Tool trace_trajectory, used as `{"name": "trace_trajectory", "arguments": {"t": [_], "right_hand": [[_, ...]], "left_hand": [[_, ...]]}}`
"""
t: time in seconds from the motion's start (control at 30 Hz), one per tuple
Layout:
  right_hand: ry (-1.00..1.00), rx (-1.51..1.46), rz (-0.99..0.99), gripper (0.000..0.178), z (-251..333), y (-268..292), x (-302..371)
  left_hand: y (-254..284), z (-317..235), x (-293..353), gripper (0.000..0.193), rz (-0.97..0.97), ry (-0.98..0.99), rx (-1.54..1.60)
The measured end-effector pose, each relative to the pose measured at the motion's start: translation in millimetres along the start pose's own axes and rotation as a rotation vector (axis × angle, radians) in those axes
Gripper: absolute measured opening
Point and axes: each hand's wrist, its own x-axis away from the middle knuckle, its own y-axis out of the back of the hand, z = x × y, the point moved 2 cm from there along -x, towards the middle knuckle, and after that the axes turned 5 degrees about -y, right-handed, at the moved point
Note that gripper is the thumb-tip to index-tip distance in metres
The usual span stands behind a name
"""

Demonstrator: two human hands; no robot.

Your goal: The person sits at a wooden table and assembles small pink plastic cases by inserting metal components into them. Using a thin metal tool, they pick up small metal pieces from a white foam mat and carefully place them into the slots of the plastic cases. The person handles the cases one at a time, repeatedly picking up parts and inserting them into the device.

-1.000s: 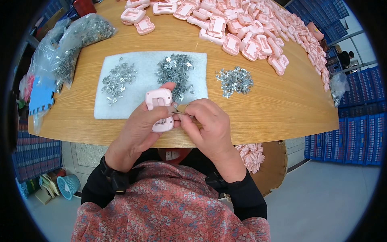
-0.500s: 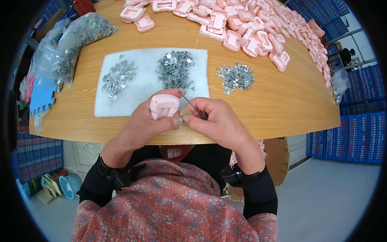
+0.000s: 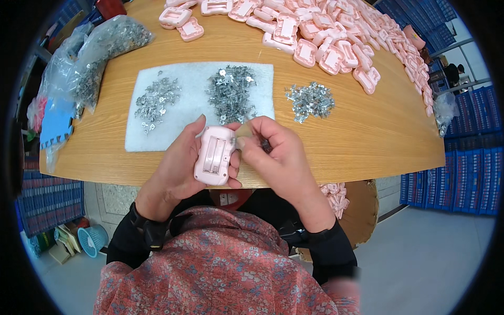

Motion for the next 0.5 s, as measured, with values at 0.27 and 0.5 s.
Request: {"name": "trace_trajectory", "arguments": {"t": [0.27, 0.5], "right_hand": [[0.047, 0.052, -0.063, 0.008, -8, -8, -1], [0.067, 0.287, -0.251, 0.013, -30, 30, 0]], "left_hand": [[4, 7, 2, 0.063, 0.015, 0.028, 0.017], [4, -1, 10, 0.057, -0.085, -0.115, -0.12]]}}
